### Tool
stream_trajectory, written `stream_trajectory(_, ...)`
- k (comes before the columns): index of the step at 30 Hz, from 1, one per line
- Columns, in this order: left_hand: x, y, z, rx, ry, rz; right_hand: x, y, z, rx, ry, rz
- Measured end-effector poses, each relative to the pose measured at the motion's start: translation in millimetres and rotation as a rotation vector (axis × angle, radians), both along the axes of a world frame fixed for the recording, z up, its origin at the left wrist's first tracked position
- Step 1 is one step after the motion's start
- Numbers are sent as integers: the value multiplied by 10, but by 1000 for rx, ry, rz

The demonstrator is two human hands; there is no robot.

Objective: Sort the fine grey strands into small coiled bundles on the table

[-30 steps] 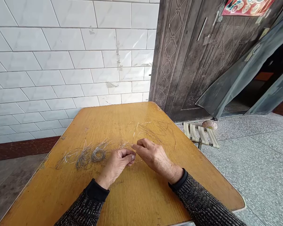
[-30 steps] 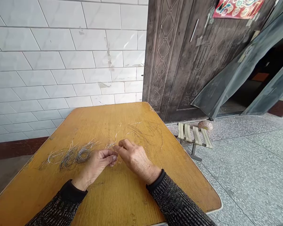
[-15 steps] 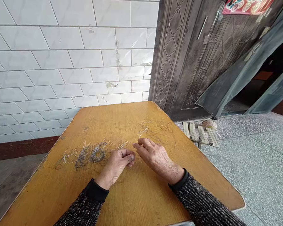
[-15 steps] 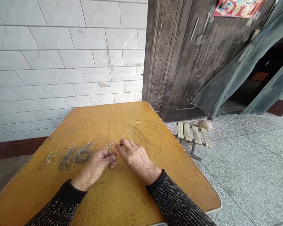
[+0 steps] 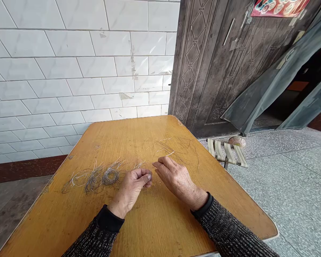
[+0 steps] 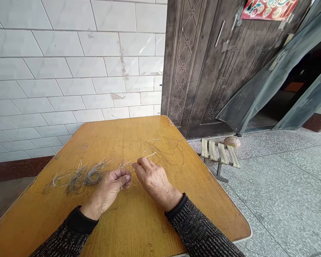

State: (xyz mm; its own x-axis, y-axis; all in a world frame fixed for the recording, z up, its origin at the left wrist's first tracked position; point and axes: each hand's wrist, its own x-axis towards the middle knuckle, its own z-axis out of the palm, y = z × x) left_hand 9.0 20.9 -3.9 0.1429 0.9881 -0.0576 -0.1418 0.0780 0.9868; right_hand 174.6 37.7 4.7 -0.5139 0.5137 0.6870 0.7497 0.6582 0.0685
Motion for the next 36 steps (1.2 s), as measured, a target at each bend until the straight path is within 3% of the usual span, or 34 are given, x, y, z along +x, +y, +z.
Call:
stream_trajectory(16, 23, -17, 5, -2, -101, -33, 1, 15, -7, -150, 105, 10)
stream_trajectory(26, -6, -22, 4, -15, -117, -194, 13, 5, 4, -112, 52, -76)
stream_trajectory(36, -16, -27, 41, -20, -81, -150, 10, -16, 22, -37, -4, -56)
